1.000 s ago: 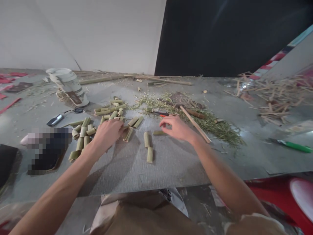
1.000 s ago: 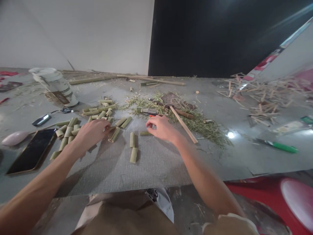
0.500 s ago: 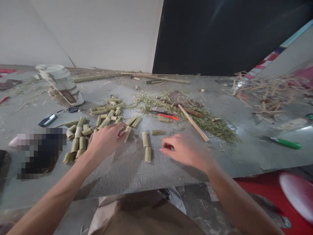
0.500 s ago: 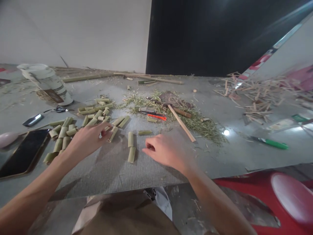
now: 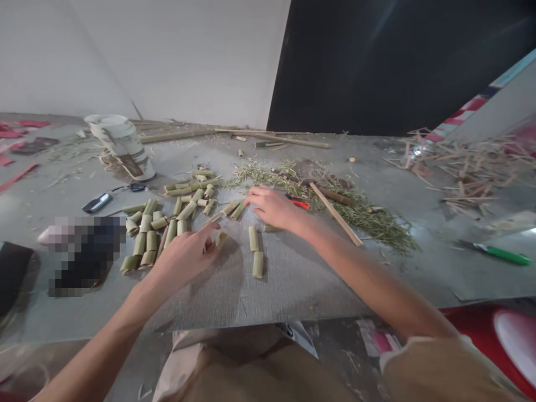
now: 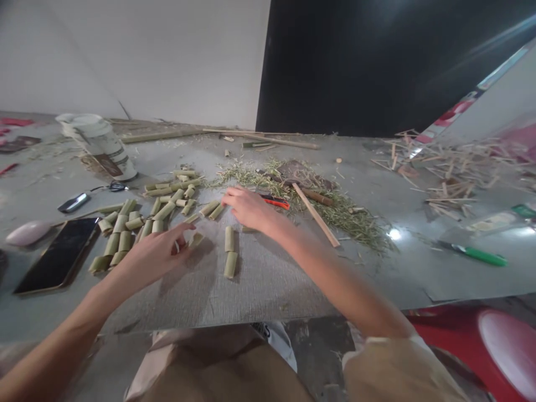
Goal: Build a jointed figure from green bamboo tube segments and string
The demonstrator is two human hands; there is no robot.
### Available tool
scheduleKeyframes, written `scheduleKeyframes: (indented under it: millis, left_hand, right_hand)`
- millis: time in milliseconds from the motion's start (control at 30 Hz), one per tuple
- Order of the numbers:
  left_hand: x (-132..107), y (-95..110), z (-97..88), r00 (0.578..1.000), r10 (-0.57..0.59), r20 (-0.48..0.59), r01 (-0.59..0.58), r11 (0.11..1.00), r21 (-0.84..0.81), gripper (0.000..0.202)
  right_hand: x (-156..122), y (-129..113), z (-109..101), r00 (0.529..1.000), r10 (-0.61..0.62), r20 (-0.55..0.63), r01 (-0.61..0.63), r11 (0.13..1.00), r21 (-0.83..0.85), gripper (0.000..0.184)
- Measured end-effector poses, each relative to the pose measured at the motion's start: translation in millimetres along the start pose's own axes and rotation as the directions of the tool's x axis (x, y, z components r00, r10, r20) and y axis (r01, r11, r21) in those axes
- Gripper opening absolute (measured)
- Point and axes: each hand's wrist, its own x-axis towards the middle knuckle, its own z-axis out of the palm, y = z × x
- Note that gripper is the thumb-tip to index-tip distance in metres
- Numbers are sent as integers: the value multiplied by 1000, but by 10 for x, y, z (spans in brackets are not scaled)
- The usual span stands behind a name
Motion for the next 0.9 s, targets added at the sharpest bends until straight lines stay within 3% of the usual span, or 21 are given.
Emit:
scheduleKeyframes:
  millis: [167, 300, 433, 633, 767, 900]
  left_hand:
    - [-137, -54, 69, 998, -60, -37, 62, 996, 65, 46]
    - [-95, -106, 61, 987, -45, -157, 65, 990, 124, 38]
    - [111, -79, -88, 968, 33, -249, 17, 980, 198, 33]
    - [255, -103, -244, 989, -10, -145, 47, 967, 249, 25]
    - [94, -227, -99, 999, 14, -39, -5, 979, 206, 22]
    - [38, -259, 64, 996, 74, -47, -62, 975, 215, 18]
  right_hand:
    - [364, 135, 171, 994, -85, 62, 88, 995, -47, 27]
    - [338, 176, 198, 991, -96, 91, 103, 992, -79, 11]
    - [193, 257, 99, 997, -33, 73, 41, 994, -99, 6]
    - [-321, 504, -296, 978, 206, -39, -210, 971, -115, 9]
    - [-892, 623, -429, 930, 363, -55, -367, 921, -127, 7]
    - [-1292, 640, -343, 891, 452, -46, -454, 880, -139, 10]
